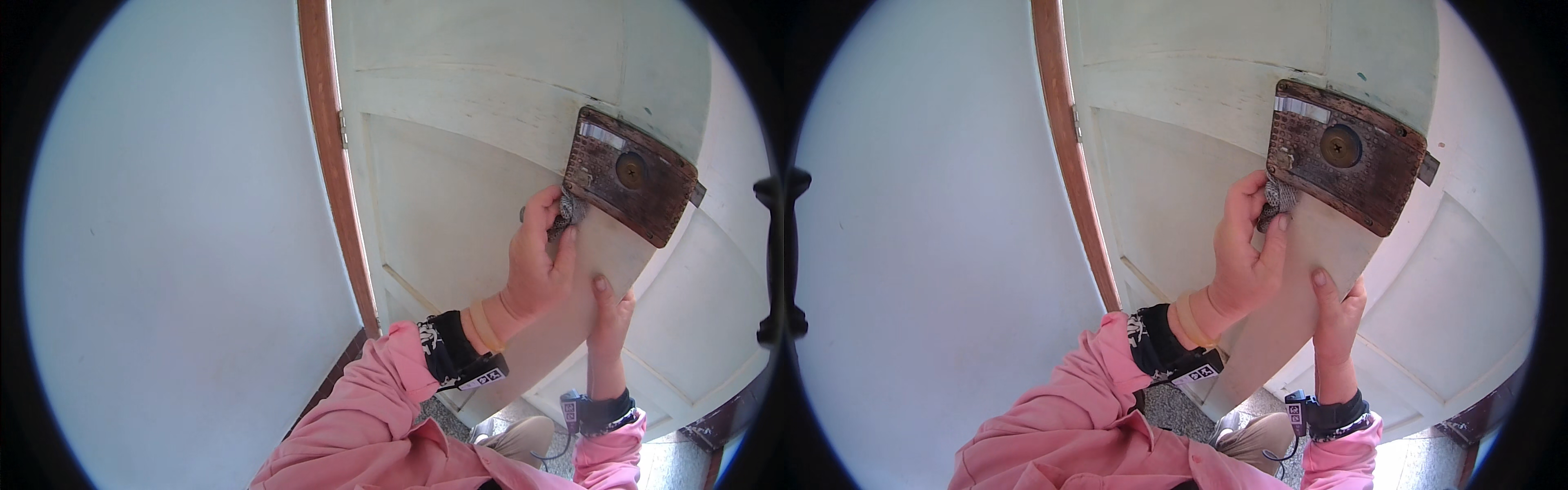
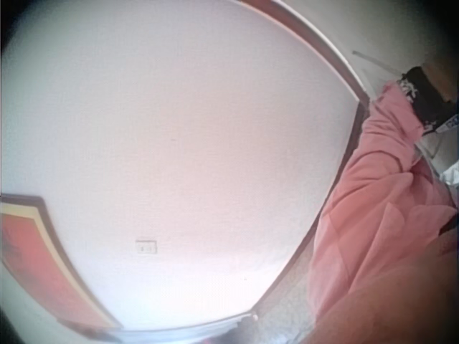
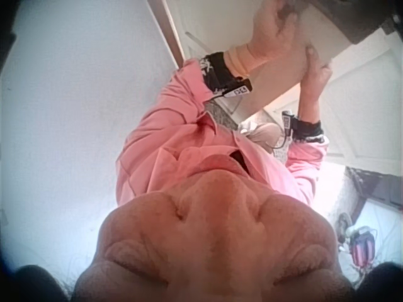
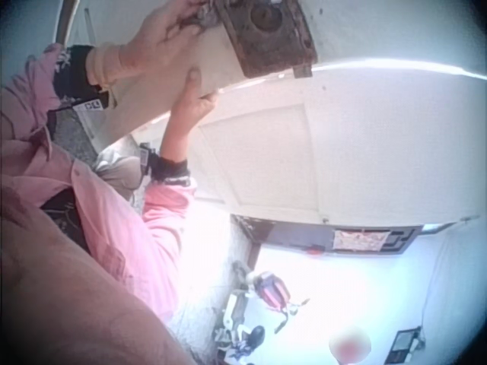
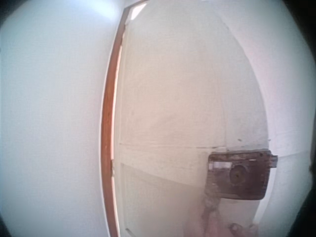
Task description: The person sands a white door with a sanding block, moving the block across the surface and edges while kneeling. The person repeatedly rubs the door surface and edges, focusing on different areas throughout the clip.
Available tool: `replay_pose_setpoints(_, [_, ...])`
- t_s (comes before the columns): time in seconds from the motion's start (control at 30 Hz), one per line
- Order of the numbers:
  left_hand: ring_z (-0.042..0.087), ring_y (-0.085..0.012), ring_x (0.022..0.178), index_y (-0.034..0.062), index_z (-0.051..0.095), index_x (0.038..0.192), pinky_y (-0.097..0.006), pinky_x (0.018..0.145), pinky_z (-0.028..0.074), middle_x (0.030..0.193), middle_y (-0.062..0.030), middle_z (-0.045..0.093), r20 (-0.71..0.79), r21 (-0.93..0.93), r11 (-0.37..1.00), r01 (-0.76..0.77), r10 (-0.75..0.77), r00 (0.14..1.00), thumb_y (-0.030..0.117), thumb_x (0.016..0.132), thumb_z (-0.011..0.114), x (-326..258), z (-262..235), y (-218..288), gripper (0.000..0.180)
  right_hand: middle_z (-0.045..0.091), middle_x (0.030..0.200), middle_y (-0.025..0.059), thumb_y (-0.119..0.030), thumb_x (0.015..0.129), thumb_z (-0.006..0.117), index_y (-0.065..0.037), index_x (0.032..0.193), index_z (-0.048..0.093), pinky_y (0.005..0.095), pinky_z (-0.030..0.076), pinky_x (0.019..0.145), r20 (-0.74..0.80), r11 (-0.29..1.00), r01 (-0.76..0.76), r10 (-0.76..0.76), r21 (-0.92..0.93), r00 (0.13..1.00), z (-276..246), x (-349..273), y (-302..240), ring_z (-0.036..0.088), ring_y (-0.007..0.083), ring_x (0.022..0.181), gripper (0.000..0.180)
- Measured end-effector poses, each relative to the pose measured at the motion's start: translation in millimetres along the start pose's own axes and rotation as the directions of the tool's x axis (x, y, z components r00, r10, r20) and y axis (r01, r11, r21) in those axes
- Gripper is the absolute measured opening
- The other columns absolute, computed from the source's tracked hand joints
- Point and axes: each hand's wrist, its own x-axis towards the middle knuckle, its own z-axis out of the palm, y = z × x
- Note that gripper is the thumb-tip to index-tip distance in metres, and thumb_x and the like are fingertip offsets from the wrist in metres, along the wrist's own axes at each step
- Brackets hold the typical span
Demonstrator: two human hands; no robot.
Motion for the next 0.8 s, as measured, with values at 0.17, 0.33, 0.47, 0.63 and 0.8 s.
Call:
replay_pose_setpoints(0.17, [0.068, -0.0318, 0.096, -0.002, 0.056, 0.121, -0.036, 0.085, 0.053, 0.104, -0.02, 0.066, 0.028, 0.123, 0.992, -0.011, 0.008, 1.0, -0.004, 0.092, 0.055, 4.9, -10.7, -6.1, 0.029, 0.069, 0.117, 0.0105, -0.027, 0.094, 0.075, 0.005, 0.124, 0.06, 0.0312, 0.05, 0.094, 0.013, 1.0, -0.005, 0.005, 0.025, 1.0, -1.5, -0.6, -0.2, 0.064, 0.0162, 0.105, 0.046])
replay_pose_setpoints(0.33, [0.067, -0.0234, 0.085, 0.0002, 0.063, 0.111, -0.031, 0.079, 0.053, 0.093, -0.0127, 0.067, 0.209, 0.163, 0.982, 0.101, -0.134, 0.969, -0.003, 0.091, 0.056, -10.5, -49.6, -4.7, 0.021, 0.069, 0.115, 0.0111, -0.031, 0.093, 0.076, 0.005, 0.124, 0.059, 0.0316, 0.05, 0.093, -0.015, 0.998, 0.004, -0.004, -0.057, 1.0, -2.9, -0.8, 1.2, 0.064, 0.0169, 0.104, 0.05])
replay_pose_setpoints(0.47, [0.061, -0.0154, 0.079, 0.0002, 0.063, 0.113, -0.029, 0.075, 0.051, 0.09, -0.0078, 0.064, 0.004, 0.099, 0.962, 0.256, -0.257, 0.966, -0.002, 0.091, 0.06, 4.9, -85.6, -19.3, 0.022, 0.069, 0.115, 0.0117, -0.034, 0.093, 0.076, 0.005, 0.124, 0.06, 0.0321, 0.05, 0.094, -0.033, 0.997, -0.023, 0.02, -0.075, 0.999, -2.0, -1.1, 2.0, 0.064, 0.0174, 0.104, 0.052])
replay_pose_setpoints(0.63, [0.058, -0.0167, 0.08, 0.0019, 0.065, 0.11, -0.029, 0.074, 0.049, 0.092, -0.0073, 0.06, -0.168, 0.258, 0.965, 0.045, -0.001, 0.986, -0.001, 0.089, 0.063, 53.9, -106.4, -25.9, 0.022, 0.07, 0.114, 0.0119, -0.034, 0.093, 0.076, 0.005, 0.122, 0.061, 0.032, 0.05, 0.094, -0.05, 0.998, 0.006, -0.009, -0.067, 0.999, 0.2, 0.3, 2.3, 0.064, 0.0177, 0.103, 0.051])
replay_pose_setpoints(0.8, [0.057, -0.0216, 0.083, 0.0049, 0.066, 0.106, -0.032, 0.075, 0.049, 0.097, -0.0087, 0.058, -0.144, 0.567, 0.797, -0.209, 0.345, 0.927, -0.001, 0.084, 0.068, 100.7, -113.3, -23.9, 0.023, 0.07, 0.114, 0.0119, -0.03, 0.093, 0.076, 0.005, 0.122, 0.06, 0.032, 0.05, 0.094, -0.063, 0.997, -0.007, 0.002, -0.078, 0.998, 0.3, 0.8, 2.0, 0.064, 0.0177, 0.103, 0.048])
